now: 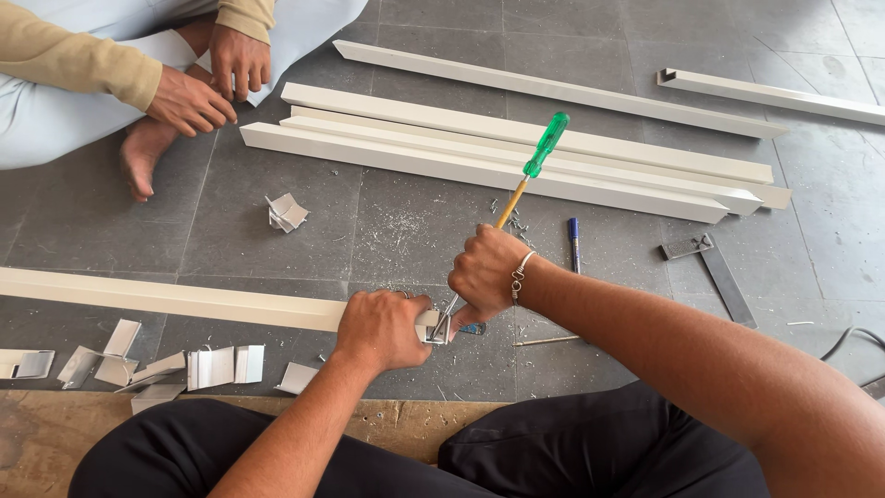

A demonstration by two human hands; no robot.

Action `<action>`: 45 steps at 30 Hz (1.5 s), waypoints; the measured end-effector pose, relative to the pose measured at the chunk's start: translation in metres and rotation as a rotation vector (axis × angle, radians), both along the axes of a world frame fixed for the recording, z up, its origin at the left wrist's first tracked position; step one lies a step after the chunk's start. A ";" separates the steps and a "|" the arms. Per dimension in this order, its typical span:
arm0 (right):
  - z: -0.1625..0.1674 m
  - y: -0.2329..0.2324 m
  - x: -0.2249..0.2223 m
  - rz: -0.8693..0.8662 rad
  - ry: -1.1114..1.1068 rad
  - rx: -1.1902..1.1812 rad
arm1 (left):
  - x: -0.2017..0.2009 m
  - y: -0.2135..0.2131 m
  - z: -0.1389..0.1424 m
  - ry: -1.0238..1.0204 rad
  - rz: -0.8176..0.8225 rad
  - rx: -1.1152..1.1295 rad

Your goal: The person assembles a white plastic molding by attaching a metal bracket to its end. They mark the bracket with a pen, drill a pilot hole, and then secure the bracket using a screwdriver and a power drill. The person also uses a square tool to check the alignment of the bracket.

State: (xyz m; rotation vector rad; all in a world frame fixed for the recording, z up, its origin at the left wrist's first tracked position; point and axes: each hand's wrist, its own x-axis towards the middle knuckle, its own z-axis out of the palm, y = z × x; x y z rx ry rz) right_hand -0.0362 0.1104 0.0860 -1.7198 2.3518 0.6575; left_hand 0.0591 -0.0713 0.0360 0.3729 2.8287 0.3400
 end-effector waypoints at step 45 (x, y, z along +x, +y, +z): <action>-0.033 0.085 0.052 -1.047 -1.218 -2.207 | -0.035 -0.010 0.029 0.792 0.016 0.203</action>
